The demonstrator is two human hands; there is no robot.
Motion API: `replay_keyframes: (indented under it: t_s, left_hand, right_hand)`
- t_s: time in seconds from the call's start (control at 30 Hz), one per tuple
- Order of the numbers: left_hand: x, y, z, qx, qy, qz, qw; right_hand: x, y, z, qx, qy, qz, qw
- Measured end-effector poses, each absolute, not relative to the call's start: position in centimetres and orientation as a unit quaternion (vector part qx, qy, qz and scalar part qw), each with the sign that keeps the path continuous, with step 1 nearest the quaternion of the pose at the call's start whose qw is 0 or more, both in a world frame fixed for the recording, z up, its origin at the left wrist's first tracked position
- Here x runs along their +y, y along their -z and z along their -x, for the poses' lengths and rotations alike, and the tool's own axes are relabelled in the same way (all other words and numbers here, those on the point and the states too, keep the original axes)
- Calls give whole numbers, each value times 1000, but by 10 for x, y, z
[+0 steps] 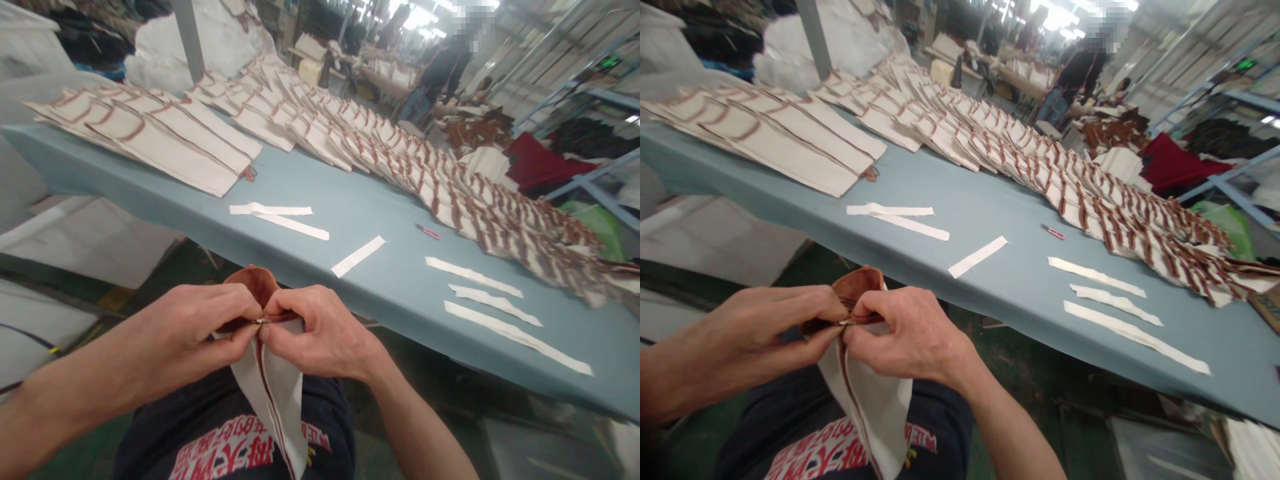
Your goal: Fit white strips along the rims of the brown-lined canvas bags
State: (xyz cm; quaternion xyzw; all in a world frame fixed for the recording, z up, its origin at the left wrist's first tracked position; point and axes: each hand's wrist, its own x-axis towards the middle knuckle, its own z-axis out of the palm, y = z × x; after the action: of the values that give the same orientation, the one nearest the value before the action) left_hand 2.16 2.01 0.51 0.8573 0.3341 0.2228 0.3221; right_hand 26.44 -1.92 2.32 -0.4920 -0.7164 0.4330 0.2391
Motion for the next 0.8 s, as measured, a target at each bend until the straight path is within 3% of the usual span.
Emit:
replay_keyframes:
  t_s: [0.2,0.4,0.67,0.8]
  left_hand:
    - [29,2,-19,355,-164,-801,453]
    - [33,4,-19,377,-85,-792,473]
    - [15,21,-32,412,-312,-779,355]
    - [14,19,-46,441,-371,-760,300]
  right_hand:
    - [-18,-20,-259,-755,-369,494,223]
    - [-14,-12,-251,-818,-238,487,192]
    - [-23,6,-234,-731,-156,534,396]
    - [-32,19,-224,-638,-214,609,420]
